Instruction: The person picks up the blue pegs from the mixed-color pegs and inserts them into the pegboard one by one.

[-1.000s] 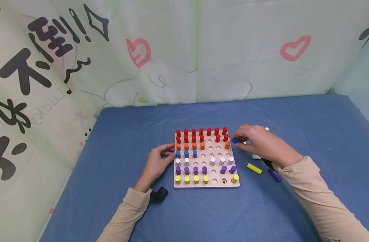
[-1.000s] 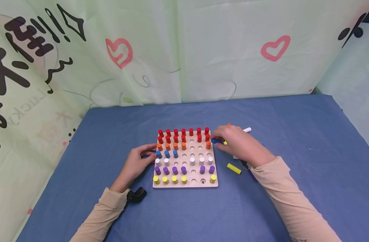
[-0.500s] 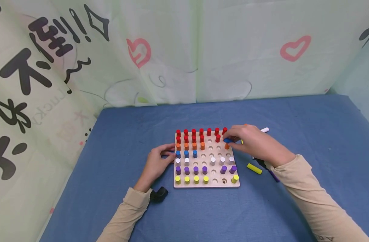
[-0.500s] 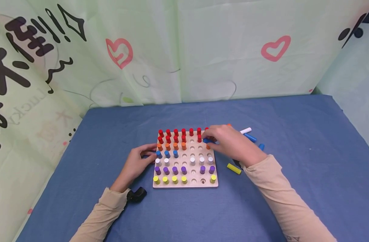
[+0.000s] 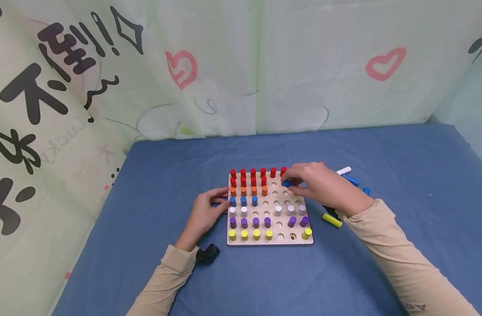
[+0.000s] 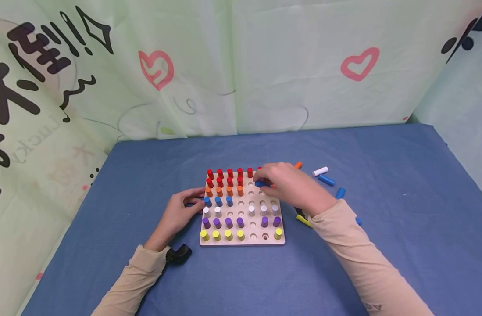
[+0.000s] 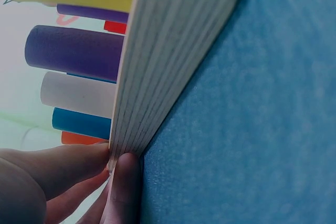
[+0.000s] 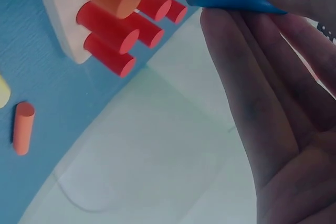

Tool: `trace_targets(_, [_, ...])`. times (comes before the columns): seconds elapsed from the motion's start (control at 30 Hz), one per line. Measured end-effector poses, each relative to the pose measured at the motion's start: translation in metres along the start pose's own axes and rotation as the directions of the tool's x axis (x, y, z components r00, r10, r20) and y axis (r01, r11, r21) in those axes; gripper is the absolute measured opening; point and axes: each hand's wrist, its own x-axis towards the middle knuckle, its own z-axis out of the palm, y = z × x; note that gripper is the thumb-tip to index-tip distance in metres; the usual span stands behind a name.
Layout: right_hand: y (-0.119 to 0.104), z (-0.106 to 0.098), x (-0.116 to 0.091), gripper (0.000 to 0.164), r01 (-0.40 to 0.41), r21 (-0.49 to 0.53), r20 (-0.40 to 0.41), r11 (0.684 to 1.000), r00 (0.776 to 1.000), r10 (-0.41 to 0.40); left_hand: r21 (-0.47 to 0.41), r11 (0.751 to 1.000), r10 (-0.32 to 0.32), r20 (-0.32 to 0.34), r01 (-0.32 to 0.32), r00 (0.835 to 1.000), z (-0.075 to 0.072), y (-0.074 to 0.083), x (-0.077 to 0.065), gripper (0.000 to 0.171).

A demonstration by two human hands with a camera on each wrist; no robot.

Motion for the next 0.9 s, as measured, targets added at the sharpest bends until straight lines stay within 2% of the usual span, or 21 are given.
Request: trace_targets(0.9, [-0.013,0.014,0.022,0.02,0.05,0.062,0.061,0.997,0.997,-0.054,0.007,1.0,-0.007,-0.004,0.007,1.0,0.0,0.0,0.0,0.039])
